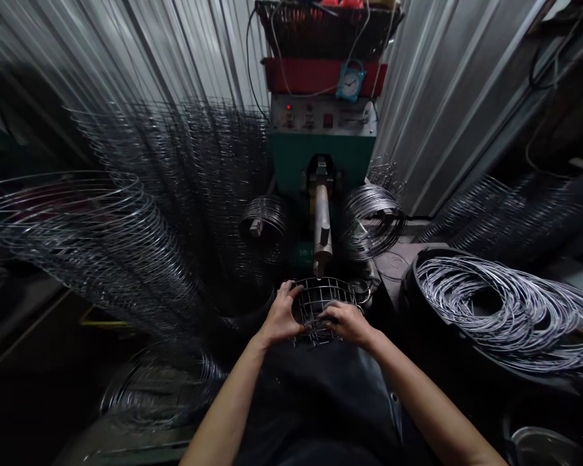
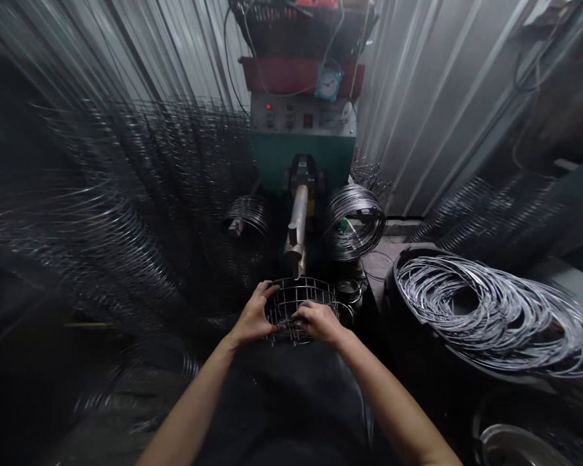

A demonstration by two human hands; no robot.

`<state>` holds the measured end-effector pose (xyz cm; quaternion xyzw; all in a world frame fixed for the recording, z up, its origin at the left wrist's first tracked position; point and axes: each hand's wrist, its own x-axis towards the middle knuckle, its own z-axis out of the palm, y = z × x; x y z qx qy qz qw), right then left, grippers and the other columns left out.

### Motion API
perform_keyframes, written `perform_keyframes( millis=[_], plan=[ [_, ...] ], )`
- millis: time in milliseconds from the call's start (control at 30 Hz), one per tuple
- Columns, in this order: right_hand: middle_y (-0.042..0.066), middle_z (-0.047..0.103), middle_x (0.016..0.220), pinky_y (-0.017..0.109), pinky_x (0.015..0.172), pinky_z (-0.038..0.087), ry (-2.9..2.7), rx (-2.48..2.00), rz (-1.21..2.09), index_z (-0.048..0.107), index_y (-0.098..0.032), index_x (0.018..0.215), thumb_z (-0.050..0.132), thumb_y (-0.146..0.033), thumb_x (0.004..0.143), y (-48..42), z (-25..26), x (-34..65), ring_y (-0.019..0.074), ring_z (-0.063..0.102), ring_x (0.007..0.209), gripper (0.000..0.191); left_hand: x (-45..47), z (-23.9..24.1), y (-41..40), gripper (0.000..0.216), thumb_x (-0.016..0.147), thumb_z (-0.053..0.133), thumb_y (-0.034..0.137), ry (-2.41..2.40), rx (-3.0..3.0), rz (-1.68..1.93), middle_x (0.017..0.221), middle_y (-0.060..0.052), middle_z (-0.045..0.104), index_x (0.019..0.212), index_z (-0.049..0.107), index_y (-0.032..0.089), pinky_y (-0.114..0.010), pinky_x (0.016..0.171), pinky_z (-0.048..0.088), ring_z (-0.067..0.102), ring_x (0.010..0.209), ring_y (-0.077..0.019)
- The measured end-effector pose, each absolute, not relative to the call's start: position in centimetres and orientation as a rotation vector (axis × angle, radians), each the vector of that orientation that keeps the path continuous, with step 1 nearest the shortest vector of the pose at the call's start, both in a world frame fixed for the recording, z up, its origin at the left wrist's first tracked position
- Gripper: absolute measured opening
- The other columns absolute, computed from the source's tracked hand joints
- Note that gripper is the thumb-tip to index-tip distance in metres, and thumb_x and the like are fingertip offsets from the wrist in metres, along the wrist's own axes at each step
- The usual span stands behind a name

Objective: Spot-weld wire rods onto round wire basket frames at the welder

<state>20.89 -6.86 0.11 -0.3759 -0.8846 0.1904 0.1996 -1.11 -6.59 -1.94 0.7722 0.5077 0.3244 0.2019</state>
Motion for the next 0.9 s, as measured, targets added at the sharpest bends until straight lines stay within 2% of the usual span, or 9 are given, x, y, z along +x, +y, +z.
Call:
perform_keyframes(
  millis=[200,433,667,900],
  plan=[
    [0.005,0.065,0.093,0.023,0.07,0.047,-2.47,-1.075,0.487,0.068,-0.021,0.096,0.063,-0.014,0.078,-5.3,0.3,21.1,0.0156,0.063,0.081,0.02,-1.0,-1.5,-5.1,0.089,0.05,0.08,0.031,1.419,2.124,0.891,0.142,-0.018,0.029,0.129,0.041,0.016,-0.05,0.109,0.027,0.025,0.134,-0.0361],
    [0.003,0.066,0.093,0.022,0.074,0.047,-2.408,-1.052,0.475,0.069,-0.023,0.093,0.063,-0.021,0.082,-4.9,0.4,21.2,0.014,0.063,0.084,0.013,-0.5,-1.5,-4.4,0.092,0.048,0.082,0.038,1.42,2.107,0.871,0.138,-0.015,0.034,0.128,0.042,0.018,-0.05,0.108,0.03,0.031,0.131,-0.0348],
    [0.004,0.068,0.096,0.022,0.068,0.045,-2.47,-1.167,0.357,0.069,-0.024,0.097,0.06,-0.023,0.083,-5.2,0.1,21.2,0.0154,0.064,0.082,0.016,-0.5,-0.8,-4.4,0.086,0.048,0.076,0.021,1.435,2.195,0.856,0.136,-0.018,0.032,0.126,0.043,0.014,-0.05,0.107,0.03,0.031,0.13,-0.0354],
    [0.002,0.069,0.099,0.021,0.067,0.044,-2.463,-1.233,0.327,0.068,-0.027,0.099,0.062,-0.02,0.08,-5.5,-0.1,21.1,0.0157,0.065,0.083,0.021,-0.4,-0.8,-4.7,0.087,0.049,0.078,0.026,1.52,2.172,0.858,0.138,-0.018,0.032,0.128,0.042,0.017,-0.056,0.107,0.026,0.027,0.132,-0.0382]
  ],
)
